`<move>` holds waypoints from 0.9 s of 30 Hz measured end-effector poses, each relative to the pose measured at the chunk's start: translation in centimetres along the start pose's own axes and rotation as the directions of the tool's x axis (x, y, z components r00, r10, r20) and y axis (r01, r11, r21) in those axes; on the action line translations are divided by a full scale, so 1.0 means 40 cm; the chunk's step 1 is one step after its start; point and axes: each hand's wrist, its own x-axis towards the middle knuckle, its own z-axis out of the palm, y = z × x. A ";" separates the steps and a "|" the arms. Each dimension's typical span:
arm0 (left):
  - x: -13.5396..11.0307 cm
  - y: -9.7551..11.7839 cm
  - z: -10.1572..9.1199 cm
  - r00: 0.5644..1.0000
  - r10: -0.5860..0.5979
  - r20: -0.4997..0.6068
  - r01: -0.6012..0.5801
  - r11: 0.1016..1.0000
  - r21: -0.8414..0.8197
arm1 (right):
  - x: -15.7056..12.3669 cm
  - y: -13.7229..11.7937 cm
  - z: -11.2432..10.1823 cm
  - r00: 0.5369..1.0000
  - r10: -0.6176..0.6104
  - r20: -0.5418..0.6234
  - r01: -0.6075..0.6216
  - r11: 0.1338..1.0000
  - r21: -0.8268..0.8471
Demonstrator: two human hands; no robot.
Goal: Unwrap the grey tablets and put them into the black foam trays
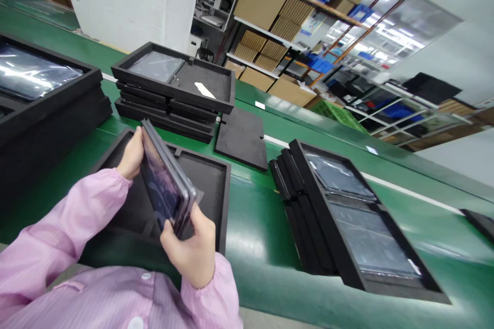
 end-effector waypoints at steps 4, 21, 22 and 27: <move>0.026 0.102 0.037 0.877 0.472 0.090 -0.476 0.879 0.026 | -0.017 0.035 0.014 0.999 0.020 0.042 -0.020 1.000 0.003; 0.036 0.075 0.114 0.723 0.526 0.447 -0.582 0.813 -0.015 | -0.060 0.082 0.052 0.980 0.109 0.169 -0.117 0.992 0.038; 0.035 0.076 0.115 0.729 0.524 0.439 -0.578 0.816 -0.015 | -0.060 0.081 0.052 0.979 0.108 0.172 -0.116 0.992 0.037; 0.032 0.077 0.117 0.771 0.504 0.388 -0.534 0.845 -0.036 | -0.060 0.078 0.049 0.974 0.103 0.204 -0.112 0.993 0.036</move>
